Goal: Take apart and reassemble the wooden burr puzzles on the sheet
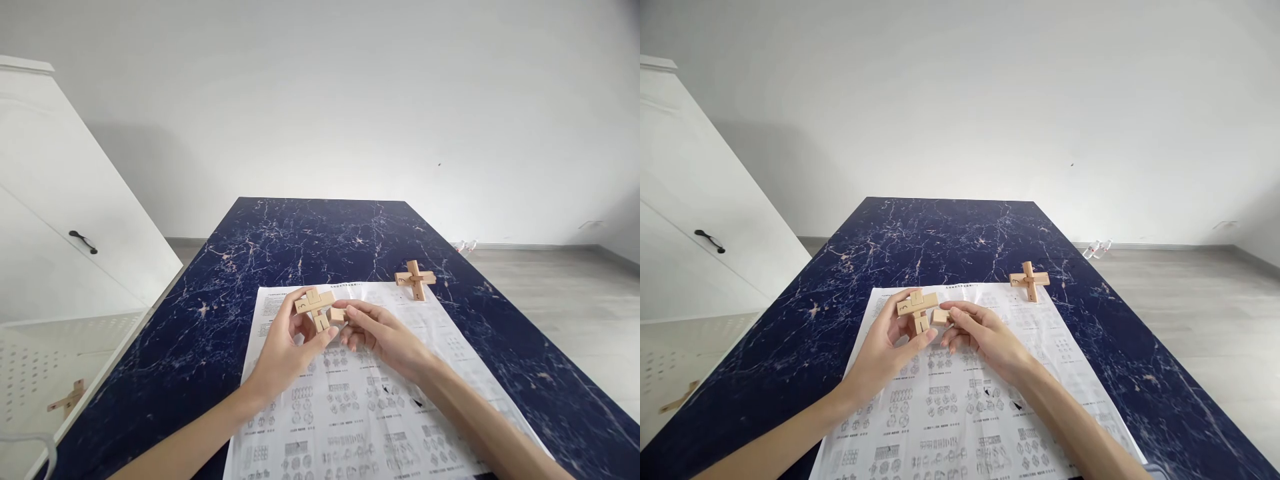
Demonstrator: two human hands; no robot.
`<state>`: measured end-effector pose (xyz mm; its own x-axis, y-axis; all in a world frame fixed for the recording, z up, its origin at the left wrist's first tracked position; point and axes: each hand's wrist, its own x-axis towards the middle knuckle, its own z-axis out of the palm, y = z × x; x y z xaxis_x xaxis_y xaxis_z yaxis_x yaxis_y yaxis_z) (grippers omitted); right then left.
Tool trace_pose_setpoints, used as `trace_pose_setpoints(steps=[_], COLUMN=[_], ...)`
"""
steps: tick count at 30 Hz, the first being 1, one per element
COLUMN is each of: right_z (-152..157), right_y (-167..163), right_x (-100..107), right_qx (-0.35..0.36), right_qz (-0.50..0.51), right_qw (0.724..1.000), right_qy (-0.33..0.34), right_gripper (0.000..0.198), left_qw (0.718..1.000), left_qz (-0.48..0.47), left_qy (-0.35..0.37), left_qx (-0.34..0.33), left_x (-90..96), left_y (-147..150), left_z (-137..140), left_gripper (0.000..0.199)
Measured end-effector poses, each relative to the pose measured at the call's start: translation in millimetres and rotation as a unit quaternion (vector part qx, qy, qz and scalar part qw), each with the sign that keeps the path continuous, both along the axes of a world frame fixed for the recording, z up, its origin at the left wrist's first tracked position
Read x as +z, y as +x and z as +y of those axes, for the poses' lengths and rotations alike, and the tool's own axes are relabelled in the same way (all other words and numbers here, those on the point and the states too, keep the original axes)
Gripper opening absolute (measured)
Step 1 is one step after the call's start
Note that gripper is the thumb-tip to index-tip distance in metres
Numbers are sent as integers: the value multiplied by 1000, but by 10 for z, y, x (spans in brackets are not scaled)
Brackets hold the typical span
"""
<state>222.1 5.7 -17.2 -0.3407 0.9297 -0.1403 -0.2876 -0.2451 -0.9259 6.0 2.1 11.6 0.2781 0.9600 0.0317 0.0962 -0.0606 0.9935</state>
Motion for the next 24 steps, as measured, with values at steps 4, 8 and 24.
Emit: trace_pose_setpoints(steps=[4,8,24], right_z=[-9,-45,-39], right_y=[-63,-107,27], right_x=[-31,-80,-19], right_qx=[0,4,207], right_qz=[-29,-46,172], right_qw=[1000,999,962], right_qy=[8,-10,-53], right_gripper=[49,56,45], left_qw=[1000,998,988], left_qz=[2,25,76], left_qy=[16,47,126], left_qx=[10,14,-47], left_x=[0,-3,-100], left_y=[-14,-26,-45], left_z=[10,-12,-1], left_gripper=[62,60,54])
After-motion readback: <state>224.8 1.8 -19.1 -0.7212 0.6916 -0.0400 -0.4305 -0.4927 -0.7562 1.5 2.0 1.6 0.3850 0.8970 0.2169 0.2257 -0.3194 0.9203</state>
